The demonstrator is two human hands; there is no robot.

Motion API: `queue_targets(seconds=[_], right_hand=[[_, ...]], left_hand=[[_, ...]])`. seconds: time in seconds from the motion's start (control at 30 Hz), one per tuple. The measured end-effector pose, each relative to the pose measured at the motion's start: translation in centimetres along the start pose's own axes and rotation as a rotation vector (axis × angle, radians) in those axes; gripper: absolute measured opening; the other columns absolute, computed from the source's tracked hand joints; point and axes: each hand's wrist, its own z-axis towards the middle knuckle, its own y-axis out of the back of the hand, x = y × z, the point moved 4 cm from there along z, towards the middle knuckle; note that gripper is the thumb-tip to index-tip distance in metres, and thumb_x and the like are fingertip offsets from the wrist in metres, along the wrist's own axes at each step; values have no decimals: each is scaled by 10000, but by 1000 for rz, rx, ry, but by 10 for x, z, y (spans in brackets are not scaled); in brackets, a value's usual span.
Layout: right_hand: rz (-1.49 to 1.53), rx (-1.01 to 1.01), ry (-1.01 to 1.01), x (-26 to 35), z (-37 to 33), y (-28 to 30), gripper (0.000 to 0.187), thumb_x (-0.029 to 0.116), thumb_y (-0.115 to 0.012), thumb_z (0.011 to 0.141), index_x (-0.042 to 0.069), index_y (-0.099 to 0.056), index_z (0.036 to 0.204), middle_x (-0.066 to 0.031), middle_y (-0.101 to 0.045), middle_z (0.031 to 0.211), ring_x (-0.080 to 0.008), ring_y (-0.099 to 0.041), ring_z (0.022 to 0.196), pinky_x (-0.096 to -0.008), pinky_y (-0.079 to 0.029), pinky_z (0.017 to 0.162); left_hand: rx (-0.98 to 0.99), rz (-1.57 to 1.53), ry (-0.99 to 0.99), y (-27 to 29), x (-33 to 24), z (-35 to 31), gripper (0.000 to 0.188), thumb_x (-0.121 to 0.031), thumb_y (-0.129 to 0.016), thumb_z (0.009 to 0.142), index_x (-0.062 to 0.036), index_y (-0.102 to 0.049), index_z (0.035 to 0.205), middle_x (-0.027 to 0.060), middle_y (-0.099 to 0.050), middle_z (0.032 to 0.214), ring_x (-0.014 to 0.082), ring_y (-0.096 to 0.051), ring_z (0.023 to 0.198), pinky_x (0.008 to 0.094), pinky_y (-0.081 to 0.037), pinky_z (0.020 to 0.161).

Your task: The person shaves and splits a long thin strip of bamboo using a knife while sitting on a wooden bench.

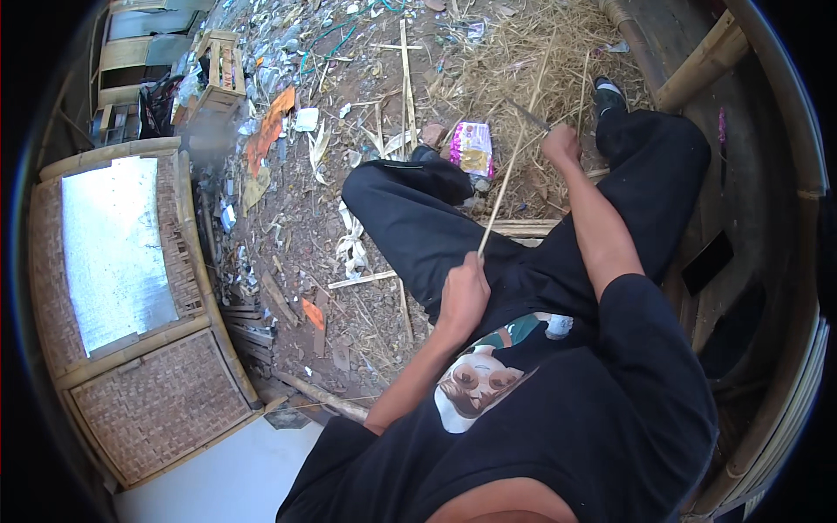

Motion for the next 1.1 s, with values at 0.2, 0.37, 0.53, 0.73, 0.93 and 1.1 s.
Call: queue_targets(seconds=[0.2,0.37,0.53,0.73,0.93,1.1], right_hand=[[75,110,223,65,-58,-13,226,154,-622,737,-34,-668,854,-253,-655,871,-355,-661,836,-421,-526,763],[-4,81,474,87,-96,-31,252,186,-623,742,-37,-665,852,-274,-640,820,-396,-647,808,-454,-521,764],[16,100,525,89,-106,-30,261,190,-624,737,-46,-658,842,-280,-637,823,-418,-638,813,-465,-522,761],[18,101,499,91,-115,-35,250,178,-600,734,-51,-655,819,-287,-635,832,-422,-636,822,-479,-521,753],[33,56,486,87,-114,-33,213,152,-609,688,-24,-664,794,-279,-632,799,-427,-631,807,-478,-513,763],[2,91,440,85,-110,-42,230,184,-638,678,22,-679,836,-253,-650,835,-403,-644,843,-470,-518,778]], left_hand=[[-159,-152,0,30,6,43,198,-111,-455,923,50,-552,861,310,-564,682,472,-574,699,520,-447,608],[-137,-86,-16,27,8,79,199,-105,-474,912,58,-555,833,299,-576,694,472,-575,715,521,-440,619],[-145,-121,-67,24,10,92,202,-100,-475,905,64,-566,833,296,-579,702,465,-578,723,516,-441,625],[-142,-115,-32,28,4,101,212,-100,-481,899,68,-608,878,276,-595,742,427,-597,732,449,-456,655],[-163,-83,-64,18,4,100,212,-98,-466,904,73,-576,845,299,-582,716,455,-587,724,499,-447,635],[-116,-51,-10,16,4,98,225,-104,-452,912,83,-541,822,328,-570,693,478,-582,694,543,-447,609]])
